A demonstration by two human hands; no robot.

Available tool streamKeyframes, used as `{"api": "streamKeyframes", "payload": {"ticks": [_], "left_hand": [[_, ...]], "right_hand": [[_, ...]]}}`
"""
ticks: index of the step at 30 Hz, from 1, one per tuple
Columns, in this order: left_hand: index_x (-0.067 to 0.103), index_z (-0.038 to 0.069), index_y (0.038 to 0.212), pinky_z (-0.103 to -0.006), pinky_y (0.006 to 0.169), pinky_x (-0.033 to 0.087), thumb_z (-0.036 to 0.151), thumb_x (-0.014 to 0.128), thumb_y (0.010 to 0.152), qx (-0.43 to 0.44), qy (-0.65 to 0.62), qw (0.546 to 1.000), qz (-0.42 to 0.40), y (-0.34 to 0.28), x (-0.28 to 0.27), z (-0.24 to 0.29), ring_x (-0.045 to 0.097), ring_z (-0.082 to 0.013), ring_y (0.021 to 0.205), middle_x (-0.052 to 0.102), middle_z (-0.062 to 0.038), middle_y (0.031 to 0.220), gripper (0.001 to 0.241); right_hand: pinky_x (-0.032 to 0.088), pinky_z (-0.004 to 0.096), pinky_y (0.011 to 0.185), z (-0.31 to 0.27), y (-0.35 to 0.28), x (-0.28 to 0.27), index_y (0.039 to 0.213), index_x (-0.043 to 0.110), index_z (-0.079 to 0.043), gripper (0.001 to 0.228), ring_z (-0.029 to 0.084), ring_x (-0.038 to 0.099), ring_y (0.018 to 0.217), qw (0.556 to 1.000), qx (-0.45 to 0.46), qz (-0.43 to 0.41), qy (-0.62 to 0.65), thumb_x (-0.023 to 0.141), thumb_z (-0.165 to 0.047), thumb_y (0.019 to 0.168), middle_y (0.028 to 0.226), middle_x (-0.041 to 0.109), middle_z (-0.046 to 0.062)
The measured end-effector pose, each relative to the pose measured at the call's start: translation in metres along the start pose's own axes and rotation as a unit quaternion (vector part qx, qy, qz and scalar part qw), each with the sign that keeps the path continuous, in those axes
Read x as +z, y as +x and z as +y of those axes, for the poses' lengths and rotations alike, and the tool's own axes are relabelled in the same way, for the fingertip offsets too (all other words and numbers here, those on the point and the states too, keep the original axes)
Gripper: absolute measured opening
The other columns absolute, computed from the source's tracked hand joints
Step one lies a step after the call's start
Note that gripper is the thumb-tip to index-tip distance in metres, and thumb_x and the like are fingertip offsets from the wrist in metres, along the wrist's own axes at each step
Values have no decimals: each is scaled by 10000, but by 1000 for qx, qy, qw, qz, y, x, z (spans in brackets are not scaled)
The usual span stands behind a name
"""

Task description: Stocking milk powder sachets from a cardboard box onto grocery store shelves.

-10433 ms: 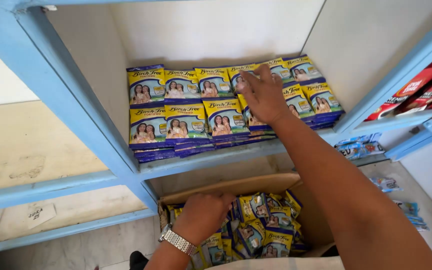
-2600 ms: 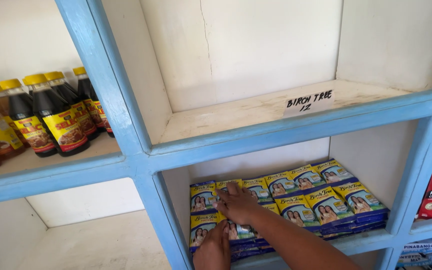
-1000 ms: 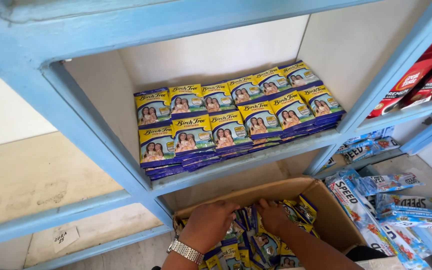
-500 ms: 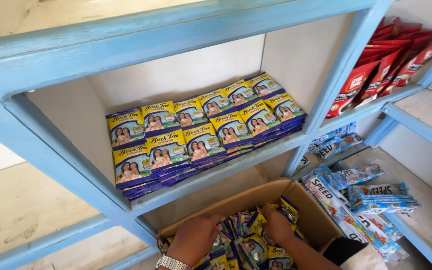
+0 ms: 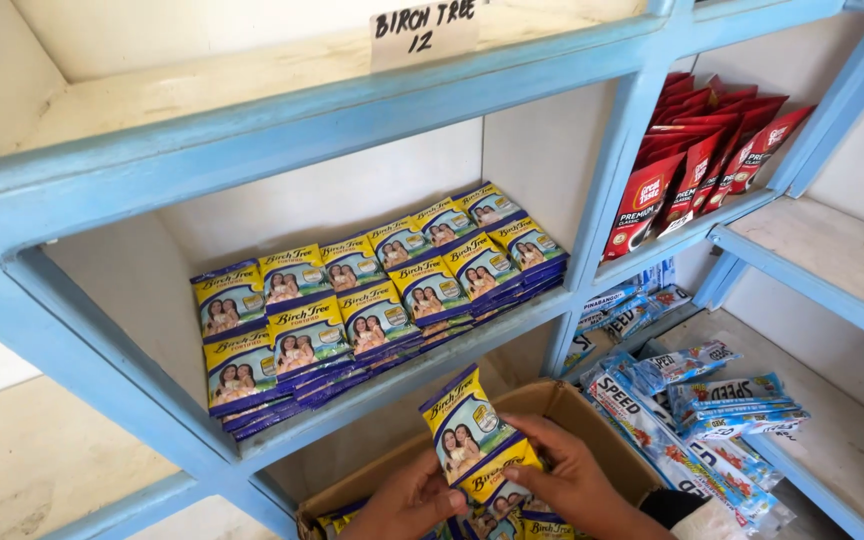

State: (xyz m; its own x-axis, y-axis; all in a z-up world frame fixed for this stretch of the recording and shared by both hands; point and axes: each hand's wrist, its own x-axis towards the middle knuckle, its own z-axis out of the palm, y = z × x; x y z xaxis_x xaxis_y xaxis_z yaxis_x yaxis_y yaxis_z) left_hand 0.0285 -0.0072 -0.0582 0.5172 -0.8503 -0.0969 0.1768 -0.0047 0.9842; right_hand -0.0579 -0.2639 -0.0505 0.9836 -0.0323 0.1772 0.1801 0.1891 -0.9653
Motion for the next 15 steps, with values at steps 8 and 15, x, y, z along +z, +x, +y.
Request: {"api": "streamKeyframes", "payload": {"ticks": [8,15], "left_hand": [[533,43,1389,-308,828,581,155,641,970,75,-45,991,103,5,-15,-22,680,-131,927,715,-56,1163,448],[616,69,1337,-265,686,527,135,676,956,21,24,987,160,15,2,-13,646,-93,819,732,-39,1040,390]], "right_hand": [[531,318,912,25,-6,4,1475,587,-34,619,164,691,1045,944,-194,-92,-252,812,-7,899,1138,707,76],[515,282,811,37,9,12,1214,667,-15,314,97,629,890,997,48,-31,55,734,-27,908,950,687,48]]}}
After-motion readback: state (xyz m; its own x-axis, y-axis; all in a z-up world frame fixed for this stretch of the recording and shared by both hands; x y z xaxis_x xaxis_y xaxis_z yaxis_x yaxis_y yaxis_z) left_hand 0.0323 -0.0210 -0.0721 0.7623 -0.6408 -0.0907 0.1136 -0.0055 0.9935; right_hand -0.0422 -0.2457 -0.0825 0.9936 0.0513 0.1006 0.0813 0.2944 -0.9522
